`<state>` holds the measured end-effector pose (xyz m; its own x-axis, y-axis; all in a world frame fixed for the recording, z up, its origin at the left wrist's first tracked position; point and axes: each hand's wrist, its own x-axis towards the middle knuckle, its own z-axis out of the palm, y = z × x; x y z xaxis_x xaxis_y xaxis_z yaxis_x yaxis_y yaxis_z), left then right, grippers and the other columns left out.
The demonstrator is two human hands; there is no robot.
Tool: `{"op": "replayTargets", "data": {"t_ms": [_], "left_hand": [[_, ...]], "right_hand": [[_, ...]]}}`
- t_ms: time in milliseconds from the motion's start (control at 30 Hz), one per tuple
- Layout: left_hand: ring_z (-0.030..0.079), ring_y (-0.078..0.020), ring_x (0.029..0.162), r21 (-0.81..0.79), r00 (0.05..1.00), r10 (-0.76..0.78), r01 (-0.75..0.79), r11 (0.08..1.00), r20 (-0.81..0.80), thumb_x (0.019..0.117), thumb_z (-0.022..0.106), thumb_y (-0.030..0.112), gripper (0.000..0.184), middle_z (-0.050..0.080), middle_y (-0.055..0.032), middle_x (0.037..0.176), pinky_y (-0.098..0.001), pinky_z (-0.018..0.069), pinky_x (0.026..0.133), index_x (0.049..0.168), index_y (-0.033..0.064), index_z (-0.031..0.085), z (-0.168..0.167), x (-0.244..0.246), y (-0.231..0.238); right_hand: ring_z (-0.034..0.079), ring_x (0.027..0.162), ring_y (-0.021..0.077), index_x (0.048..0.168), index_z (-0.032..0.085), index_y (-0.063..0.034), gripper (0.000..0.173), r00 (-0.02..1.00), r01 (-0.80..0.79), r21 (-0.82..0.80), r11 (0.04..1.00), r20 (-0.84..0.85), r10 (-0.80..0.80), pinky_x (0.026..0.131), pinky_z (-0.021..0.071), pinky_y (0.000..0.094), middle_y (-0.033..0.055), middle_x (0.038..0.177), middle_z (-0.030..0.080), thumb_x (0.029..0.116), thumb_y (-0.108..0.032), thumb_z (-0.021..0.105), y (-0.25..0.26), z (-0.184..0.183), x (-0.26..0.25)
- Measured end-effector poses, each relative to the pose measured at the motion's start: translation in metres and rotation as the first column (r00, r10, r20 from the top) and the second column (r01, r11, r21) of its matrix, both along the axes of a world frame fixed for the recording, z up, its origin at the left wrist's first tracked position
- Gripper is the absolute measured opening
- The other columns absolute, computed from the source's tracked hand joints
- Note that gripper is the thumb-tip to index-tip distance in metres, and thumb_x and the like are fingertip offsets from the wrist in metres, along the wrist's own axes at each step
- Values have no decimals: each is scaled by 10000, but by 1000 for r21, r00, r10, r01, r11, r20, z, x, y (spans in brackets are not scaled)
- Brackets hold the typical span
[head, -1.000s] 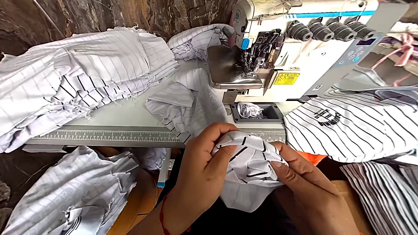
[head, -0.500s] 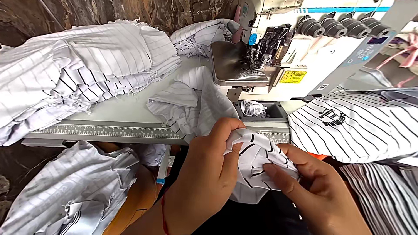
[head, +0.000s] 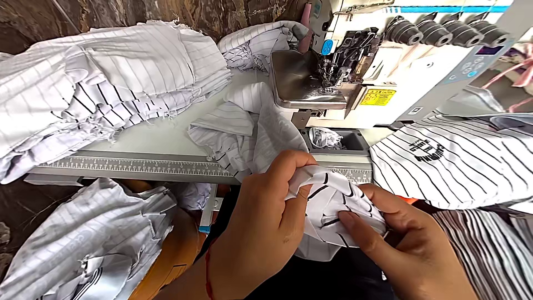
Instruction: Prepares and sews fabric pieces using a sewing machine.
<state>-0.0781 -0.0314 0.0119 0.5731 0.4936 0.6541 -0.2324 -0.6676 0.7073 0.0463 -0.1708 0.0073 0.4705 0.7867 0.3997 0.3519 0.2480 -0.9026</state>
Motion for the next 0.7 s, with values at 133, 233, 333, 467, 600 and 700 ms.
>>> {"op": "replayTargets", "data": {"t_ms": [133, 233, 333, 467, 600, 700], "left_hand": [[613, 46, 730, -20, 1000, -11, 11, 1000, 5, 998, 532, 65, 144, 648, 29, 807, -94, 500, 647, 1088, 40, 641, -2, 0, 1], [607, 45, 745, -17, 1000, -23, 23, 1000, 10, 1012, 532, 82, 134, 644, 28, 817, -97, 499, 663, 1087, 39, 635, -7, 1, 0], [622, 35, 763, -13, 999, -39, 40, 999, 12, 1019, 525, 86, 144, 654, 9, 827, -107, 512, 684, 1090, 23, 633, -13, 1, -1], [619, 33, 770, -29, 999, -48, 48, 998, 8, 1016, 523, 82, 149, 654, -5, 830, -109, 509, 697, 1088, 14, 634, -20, 0, -2], [613, 31, 763, -46, 998, -55, 55, 997, 7, 1016, 528, 82, 141, 645, -6, 819, -109, 505, 694, 1078, 12, 634, -23, 0, -2], [613, 30, 767, -42, 999, -54, 54, 998, 3, 1019, 524, 85, 148, 647, -12, 824, -112, 508, 700, 1088, 9, 631, -24, 0, -1]], "right_hand": [[656, 835, -87, 1023, 672, -169, 119, 999, -24, 5, 1000, -23, 24, 726, 560, 124, -180, 921, 705, 937, -102, 625, 0, -3, 1], [647, 834, -90, 1017, 672, -185, 105, 998, -38, 14, 999, -47, 39, 723, 551, 122, -180, 914, 696, 967, -135, 594, 0, -6, 2], [645, 816, -72, 1004, 673, -179, 133, 997, -25, 25, 999, -68, 27, 723, 551, 135, -163, 895, 687, 995, -131, 550, 1, -11, 3], [644, 836, -63, 1010, 670, -158, 169, 997, -15, 34, 999, -69, 17, 749, 552, 147, -148, 913, 686, 1014, -113, 508, 1, -16, 3], [648, 828, -63, 1022, 669, -163, 195, 996, -15, 32, 999, -88, 17, 745, 554, 146, -154, 907, 690, 1024, -98, 486, 0, -17, 2], [650, 833, -61, 1036, 662, -161, 209, 995, -20, 19, 1000, -93, 22, 748, 557, 149, -154, 913, 690, 1030, -81, 469, 0, -17, 1]]}}
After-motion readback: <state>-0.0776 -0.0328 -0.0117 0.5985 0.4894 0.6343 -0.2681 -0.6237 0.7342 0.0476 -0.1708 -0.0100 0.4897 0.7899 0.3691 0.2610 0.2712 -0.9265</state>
